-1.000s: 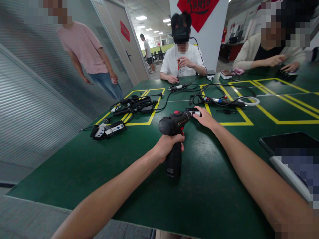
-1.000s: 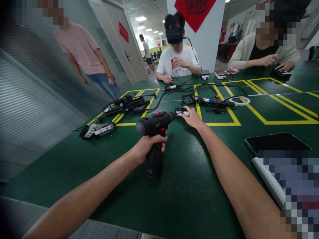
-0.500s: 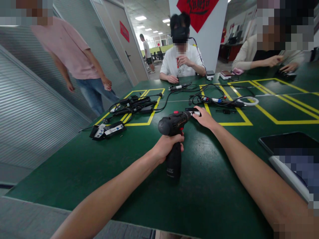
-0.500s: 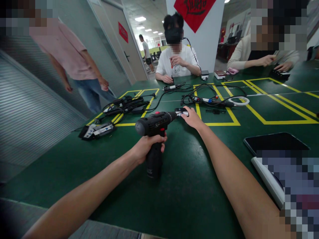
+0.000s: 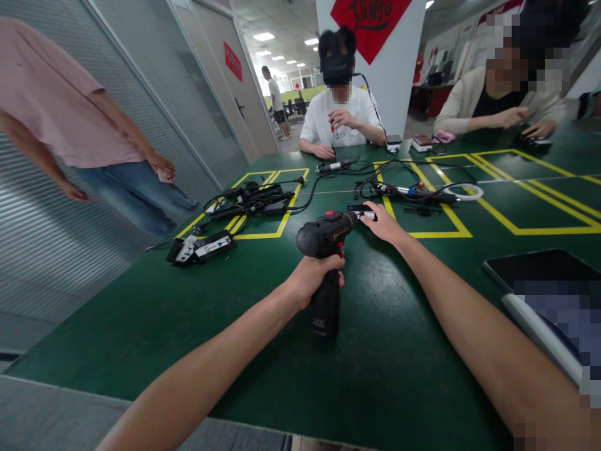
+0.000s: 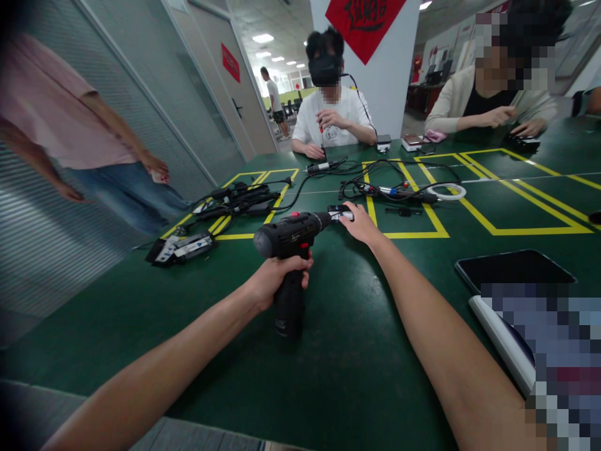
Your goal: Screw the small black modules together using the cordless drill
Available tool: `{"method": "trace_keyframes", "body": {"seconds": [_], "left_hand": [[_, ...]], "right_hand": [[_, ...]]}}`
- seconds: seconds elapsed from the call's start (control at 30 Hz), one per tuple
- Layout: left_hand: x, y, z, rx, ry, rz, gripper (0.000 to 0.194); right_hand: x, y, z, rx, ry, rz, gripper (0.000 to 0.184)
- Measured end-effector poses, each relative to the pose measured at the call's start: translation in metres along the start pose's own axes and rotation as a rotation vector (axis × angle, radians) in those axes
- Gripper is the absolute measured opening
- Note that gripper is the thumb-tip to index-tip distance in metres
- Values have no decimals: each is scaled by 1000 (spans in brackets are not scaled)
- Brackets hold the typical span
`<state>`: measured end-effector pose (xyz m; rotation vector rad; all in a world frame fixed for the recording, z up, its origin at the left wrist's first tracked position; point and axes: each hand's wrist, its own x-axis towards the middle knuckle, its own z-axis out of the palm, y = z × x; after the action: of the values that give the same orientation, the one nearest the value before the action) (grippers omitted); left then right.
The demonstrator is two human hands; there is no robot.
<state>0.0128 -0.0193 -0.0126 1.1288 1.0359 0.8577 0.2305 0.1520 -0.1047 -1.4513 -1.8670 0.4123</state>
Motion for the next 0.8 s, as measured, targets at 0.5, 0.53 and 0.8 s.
{"method": "trace_keyframes", "body": {"seconds": [0.5,0.53,0.8], "left_hand": [[1,1,2,-19,1,5,19],[1,1,2,-19,1,8,19],[1,-1,2,8,-6,28,18]], "right_hand": [[-2,-4,-3,-9,-5,3,52],[-2,-4,-3,-9,-4,1,52],[-2,-6,-3,-21,-7,7,52]]}}
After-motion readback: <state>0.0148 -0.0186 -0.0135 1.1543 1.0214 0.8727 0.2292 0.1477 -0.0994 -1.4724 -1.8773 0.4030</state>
